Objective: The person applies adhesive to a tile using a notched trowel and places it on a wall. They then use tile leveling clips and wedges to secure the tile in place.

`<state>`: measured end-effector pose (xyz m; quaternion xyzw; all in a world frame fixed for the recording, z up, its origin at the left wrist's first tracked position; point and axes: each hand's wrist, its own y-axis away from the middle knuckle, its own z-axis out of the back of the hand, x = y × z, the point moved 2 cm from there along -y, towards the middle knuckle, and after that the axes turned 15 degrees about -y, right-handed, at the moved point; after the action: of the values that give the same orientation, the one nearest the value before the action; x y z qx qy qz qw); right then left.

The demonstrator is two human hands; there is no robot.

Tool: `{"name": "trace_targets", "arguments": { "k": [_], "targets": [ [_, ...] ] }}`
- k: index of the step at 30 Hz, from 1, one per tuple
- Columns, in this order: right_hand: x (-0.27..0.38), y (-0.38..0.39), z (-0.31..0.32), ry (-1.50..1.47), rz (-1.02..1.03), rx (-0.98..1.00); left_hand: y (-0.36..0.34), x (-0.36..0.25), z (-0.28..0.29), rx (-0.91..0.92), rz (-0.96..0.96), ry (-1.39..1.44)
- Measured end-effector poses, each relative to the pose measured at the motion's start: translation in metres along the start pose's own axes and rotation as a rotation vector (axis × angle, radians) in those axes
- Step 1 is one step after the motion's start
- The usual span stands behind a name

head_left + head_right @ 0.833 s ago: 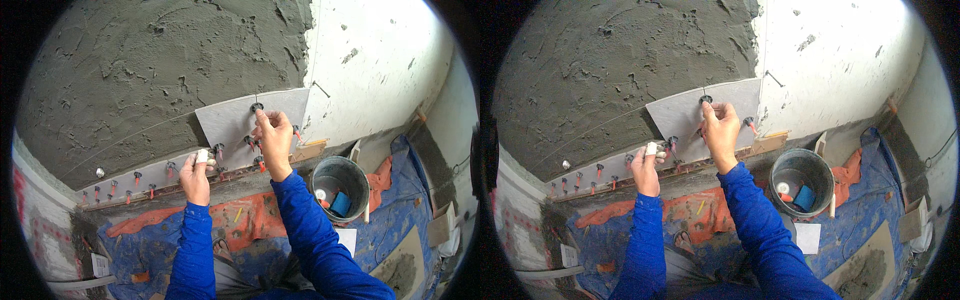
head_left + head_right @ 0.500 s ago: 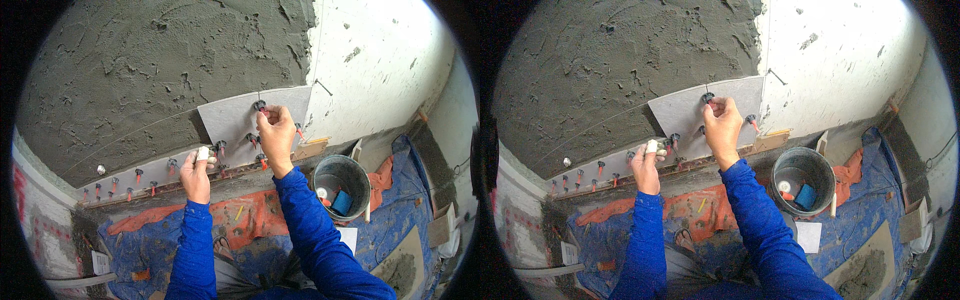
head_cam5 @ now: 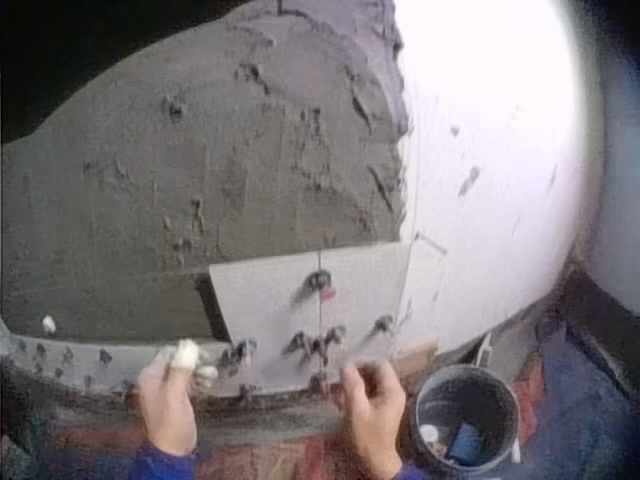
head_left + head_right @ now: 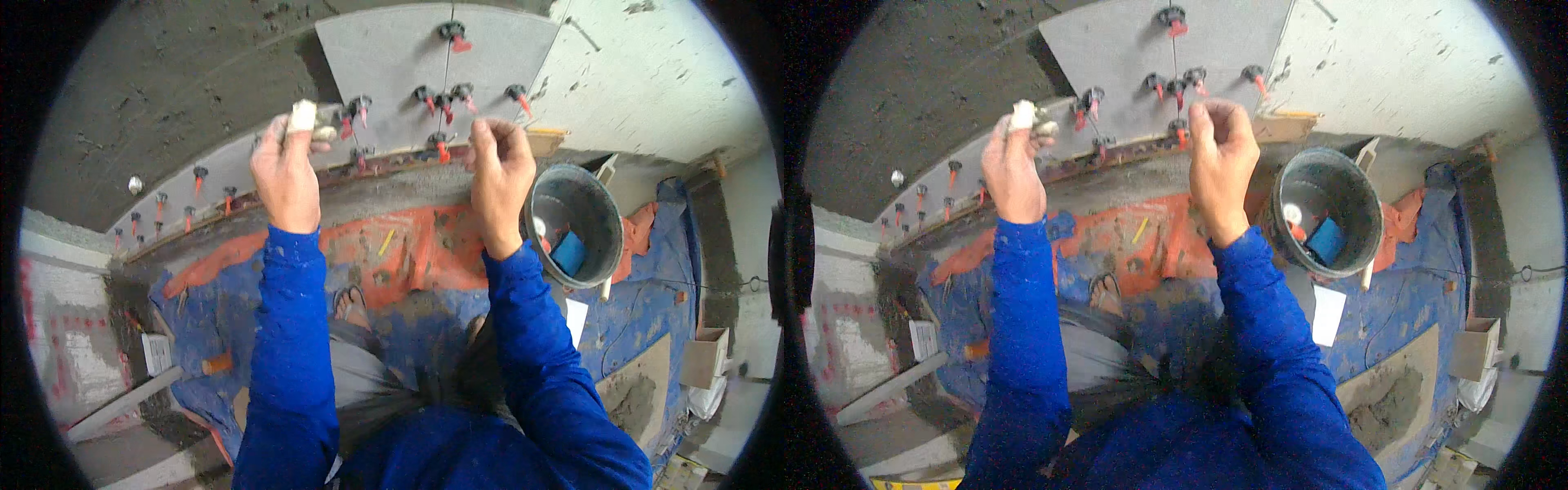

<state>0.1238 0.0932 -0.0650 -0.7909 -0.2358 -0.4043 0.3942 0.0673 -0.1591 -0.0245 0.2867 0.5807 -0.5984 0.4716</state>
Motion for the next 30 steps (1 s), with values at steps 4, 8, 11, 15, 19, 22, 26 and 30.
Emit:
{"name": "trace_targets", "arguments": {
  "k": [4, 8, 11, 15, 19, 22, 26, 30],
  "targets": [
    [-0.027, 0.053, 0.043, 0.434, -0.216, 0.465, 0.009, -0.006, 0.004, 0.091, -0.07, -0.003],
    [-0.055, 0.092, 0.071, 0.952, -0.221, 0.991, 0.019, -0.012, 0.009, 0.084, -0.137, -0.239],
    [-0.08, 0.145, 0.066, 1.15, -0.257, 1.313, 0.02, -0.015, 0.011, 0.022, -0.176, -0.26],
    [-0.121, 0.21, 0.057, 0.864, -0.527, 1.474, 0.017, -0.023, 0.013, -0.046, -0.082, -0.071],
    [-0.21, 0.227, 0.047, 0.861, -0.725, 1.092, 0.024, -0.04, 0.017, -0.1, -0.154, -0.338],
    [-0.276, 0.241, 0.042, 0.82, -0.707, 0.994, 0.035, -0.055, 0.023, -0.078, -0.471, -1.137],
    [-0.344, 0.262, 0.029, 0.957, -0.763, 1.011, 0.047, -0.041, 0.029, -0.067, -0.161, -0.505],
    [-0.386, 0.264, 0.017, 0.952, -0.986, 1.024, 0.052, -0.028, 0.037, -0.177, -0.224, -0.733]
  ]
}}
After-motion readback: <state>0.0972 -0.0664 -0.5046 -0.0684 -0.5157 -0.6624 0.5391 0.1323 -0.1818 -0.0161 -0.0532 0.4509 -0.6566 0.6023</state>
